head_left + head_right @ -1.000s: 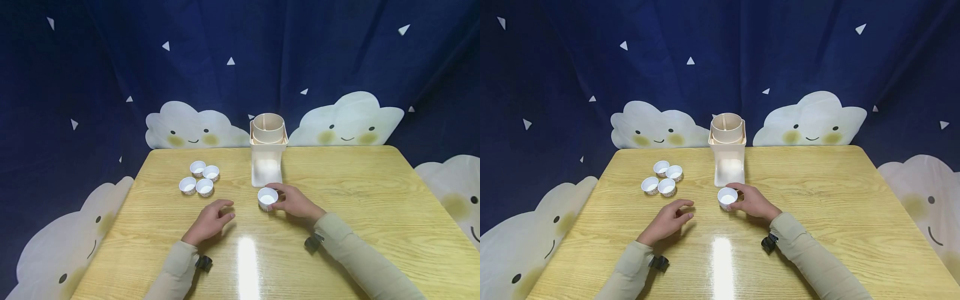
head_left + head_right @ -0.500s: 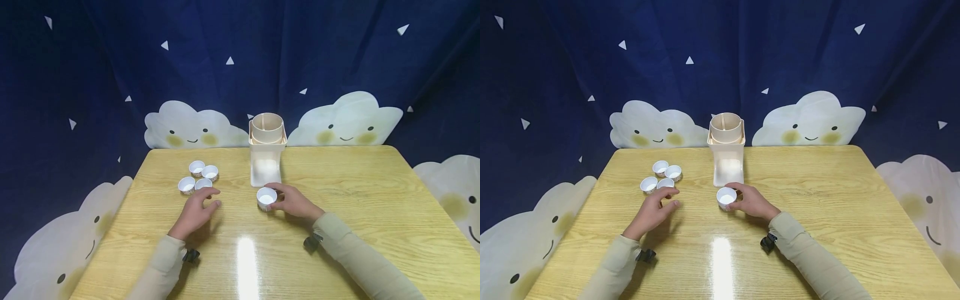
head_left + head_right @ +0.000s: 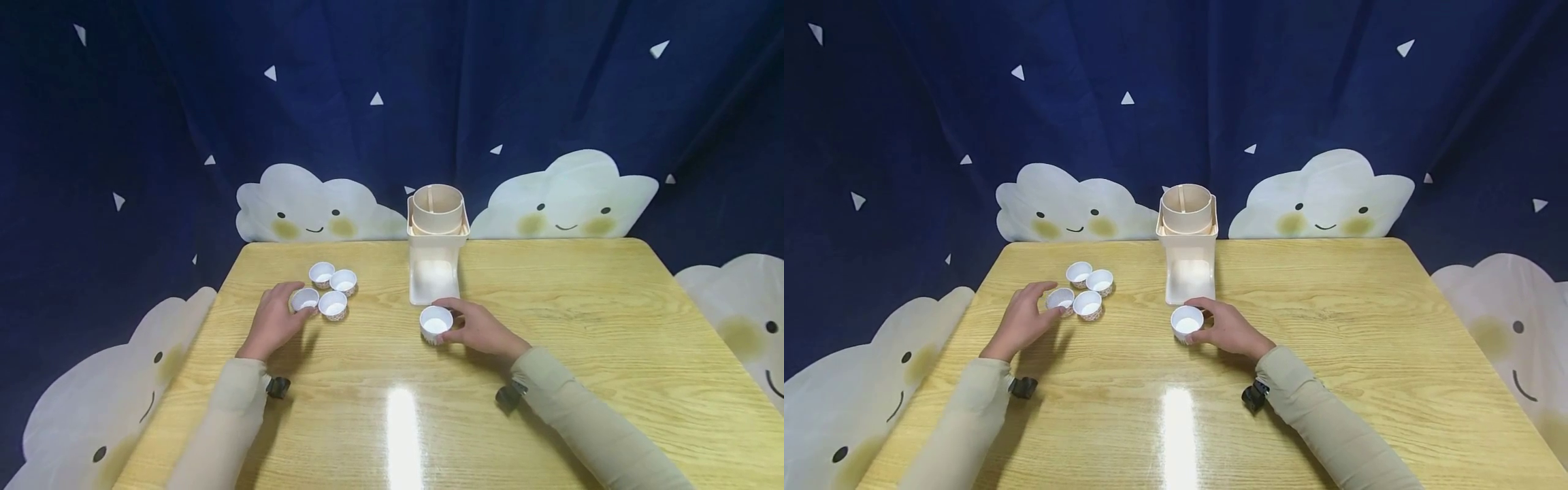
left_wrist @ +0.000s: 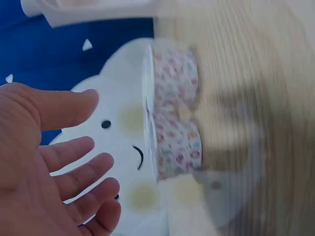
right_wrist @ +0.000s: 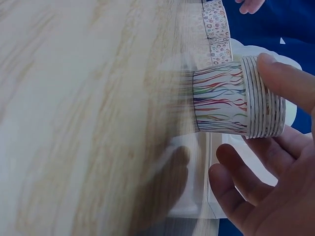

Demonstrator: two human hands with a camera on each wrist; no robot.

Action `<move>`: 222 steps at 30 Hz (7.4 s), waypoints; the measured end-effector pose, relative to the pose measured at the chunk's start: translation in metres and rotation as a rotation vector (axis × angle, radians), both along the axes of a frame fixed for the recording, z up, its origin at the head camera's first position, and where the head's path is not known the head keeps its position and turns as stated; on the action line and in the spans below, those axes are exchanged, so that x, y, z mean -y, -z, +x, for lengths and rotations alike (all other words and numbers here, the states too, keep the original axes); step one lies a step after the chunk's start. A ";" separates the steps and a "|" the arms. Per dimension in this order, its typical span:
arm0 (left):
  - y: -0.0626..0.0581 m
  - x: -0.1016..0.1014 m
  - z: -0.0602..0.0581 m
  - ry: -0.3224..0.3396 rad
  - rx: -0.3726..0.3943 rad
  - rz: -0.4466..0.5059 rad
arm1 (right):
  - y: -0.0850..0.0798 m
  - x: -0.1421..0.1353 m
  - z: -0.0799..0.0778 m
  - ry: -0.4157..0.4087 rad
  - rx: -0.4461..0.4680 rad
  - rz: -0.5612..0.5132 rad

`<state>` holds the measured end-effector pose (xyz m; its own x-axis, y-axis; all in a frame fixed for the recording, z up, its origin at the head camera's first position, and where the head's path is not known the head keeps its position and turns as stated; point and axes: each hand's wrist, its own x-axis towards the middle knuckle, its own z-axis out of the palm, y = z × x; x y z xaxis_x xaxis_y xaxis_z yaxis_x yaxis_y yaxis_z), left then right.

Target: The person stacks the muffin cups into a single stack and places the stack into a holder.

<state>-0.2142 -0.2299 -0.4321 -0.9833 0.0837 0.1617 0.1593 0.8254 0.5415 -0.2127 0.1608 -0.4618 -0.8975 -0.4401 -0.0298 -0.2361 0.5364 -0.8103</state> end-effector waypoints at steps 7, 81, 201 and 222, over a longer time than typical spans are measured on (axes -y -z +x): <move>0.008 0.009 -0.015 0.027 0.041 -0.094 | 0.002 -0.001 0.000 -0.020 -0.023 -0.017; -0.014 -0.021 0.013 0.115 -0.054 0.052 | 0.005 -0.002 0.001 0.001 -0.061 -0.004; 0.002 -0.180 0.002 0.532 0.059 0.030 | 0.014 -0.003 0.002 -0.037 -0.036 -0.116; 0.005 -0.167 0.005 0.507 0.090 0.086 | 0.014 -0.002 0.002 -0.015 0.000 -0.120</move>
<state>-0.2088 -0.0630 -0.4374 -0.8329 0.5432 0.1062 0.4775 0.6082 0.6341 -0.2104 0.1624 -0.4757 -0.8907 -0.4539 0.0243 -0.2438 0.4319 -0.8684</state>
